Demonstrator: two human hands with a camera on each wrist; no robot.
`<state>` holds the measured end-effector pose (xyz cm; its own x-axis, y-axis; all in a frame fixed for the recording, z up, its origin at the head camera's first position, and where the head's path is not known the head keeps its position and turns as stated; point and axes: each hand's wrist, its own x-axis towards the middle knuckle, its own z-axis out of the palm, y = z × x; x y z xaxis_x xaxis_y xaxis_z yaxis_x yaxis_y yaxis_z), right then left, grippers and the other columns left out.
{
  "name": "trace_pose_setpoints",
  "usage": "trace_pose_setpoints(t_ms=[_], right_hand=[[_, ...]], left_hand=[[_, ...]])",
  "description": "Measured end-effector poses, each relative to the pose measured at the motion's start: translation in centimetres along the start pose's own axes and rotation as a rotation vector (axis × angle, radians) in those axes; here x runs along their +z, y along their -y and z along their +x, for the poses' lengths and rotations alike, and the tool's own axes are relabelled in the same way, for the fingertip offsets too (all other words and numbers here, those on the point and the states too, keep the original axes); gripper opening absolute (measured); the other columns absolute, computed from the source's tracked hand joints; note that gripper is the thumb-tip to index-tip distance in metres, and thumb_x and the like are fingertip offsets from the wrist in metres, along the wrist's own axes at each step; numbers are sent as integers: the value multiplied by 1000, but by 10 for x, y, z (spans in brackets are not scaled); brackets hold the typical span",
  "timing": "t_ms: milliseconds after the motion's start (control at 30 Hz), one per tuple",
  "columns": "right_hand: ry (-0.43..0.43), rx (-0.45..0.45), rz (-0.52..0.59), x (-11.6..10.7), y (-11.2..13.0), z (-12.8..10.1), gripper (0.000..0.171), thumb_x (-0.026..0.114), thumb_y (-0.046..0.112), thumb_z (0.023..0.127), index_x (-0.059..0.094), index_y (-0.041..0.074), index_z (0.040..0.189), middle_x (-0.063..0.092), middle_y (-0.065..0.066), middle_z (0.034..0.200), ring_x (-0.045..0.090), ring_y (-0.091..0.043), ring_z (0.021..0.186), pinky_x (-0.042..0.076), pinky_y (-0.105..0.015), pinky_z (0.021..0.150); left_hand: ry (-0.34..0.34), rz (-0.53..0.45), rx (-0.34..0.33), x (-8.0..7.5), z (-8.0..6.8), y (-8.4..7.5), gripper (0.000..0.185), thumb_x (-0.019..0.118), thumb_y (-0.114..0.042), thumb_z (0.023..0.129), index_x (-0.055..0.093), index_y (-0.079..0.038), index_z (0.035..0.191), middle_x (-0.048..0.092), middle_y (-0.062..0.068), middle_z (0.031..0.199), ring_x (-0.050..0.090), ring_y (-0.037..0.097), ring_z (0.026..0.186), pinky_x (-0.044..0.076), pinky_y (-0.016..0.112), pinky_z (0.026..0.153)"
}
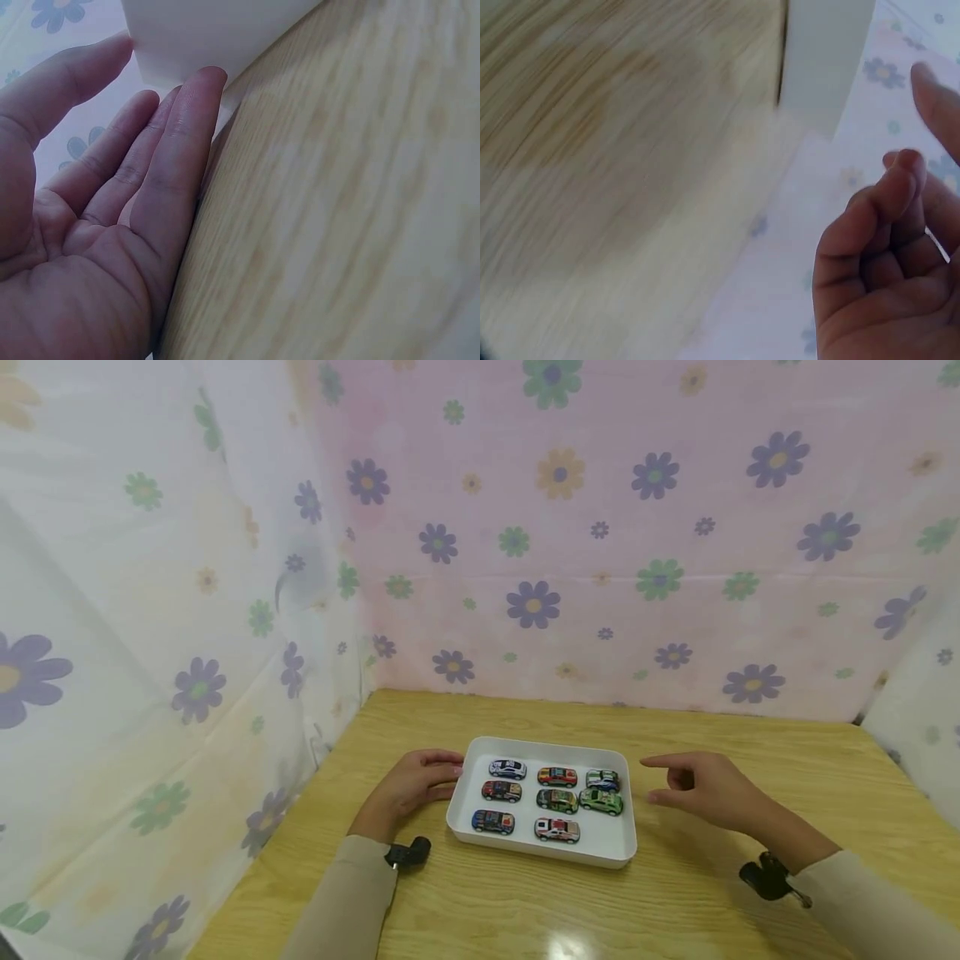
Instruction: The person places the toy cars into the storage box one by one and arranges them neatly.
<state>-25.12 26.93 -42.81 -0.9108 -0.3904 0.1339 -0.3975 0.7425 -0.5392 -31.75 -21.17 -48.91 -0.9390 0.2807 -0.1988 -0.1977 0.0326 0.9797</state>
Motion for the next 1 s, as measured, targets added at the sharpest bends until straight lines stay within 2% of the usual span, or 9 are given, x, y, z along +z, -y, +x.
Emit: trace_pose_setpoints(t_ms=[200,400,533,667,1000], right_hand=[[-5,-7,22,-25,-14,-28,57,78,46,90,67,16,138,56,7,72,40,-4,55,38,-27,49],[15,-13,58,-36,-38,-58,52,76,36,94,66,11,139,53,9,69,37,-2,53,39,-28,50],[37,-34,116,-41,-60,-77,48,74,22,97,63,2,139,51,8,69,35,-5,52,38,-28,49],[28,-32,141,-43,-76,-93,46,73,14,97,62,-4,138,53,6,70,39,-10,51,38,-29,47],[62,38,141,-48,-97,-120,49,74,17,97,61,-7,138,50,5,68,42,-12,52,39,-29,49]], left_hand=[[-16,-14,-13,2,0,-4,44,74,-9,96,61,2,137,64,19,136,70,23,112,62,38,93],[-12,-6,-11,1,-1,-4,45,74,-11,96,60,2,137,63,20,137,70,23,113,62,38,93],[-3,-4,-15,0,0,-2,45,74,-10,96,60,1,138,63,19,137,70,23,113,62,38,93],[-5,-8,-12,0,1,-2,44,73,-8,96,60,2,137,63,19,136,70,23,112,63,38,92],[-12,-5,-12,1,2,-1,42,74,-9,96,62,1,135,65,18,134,70,23,110,63,38,91]])
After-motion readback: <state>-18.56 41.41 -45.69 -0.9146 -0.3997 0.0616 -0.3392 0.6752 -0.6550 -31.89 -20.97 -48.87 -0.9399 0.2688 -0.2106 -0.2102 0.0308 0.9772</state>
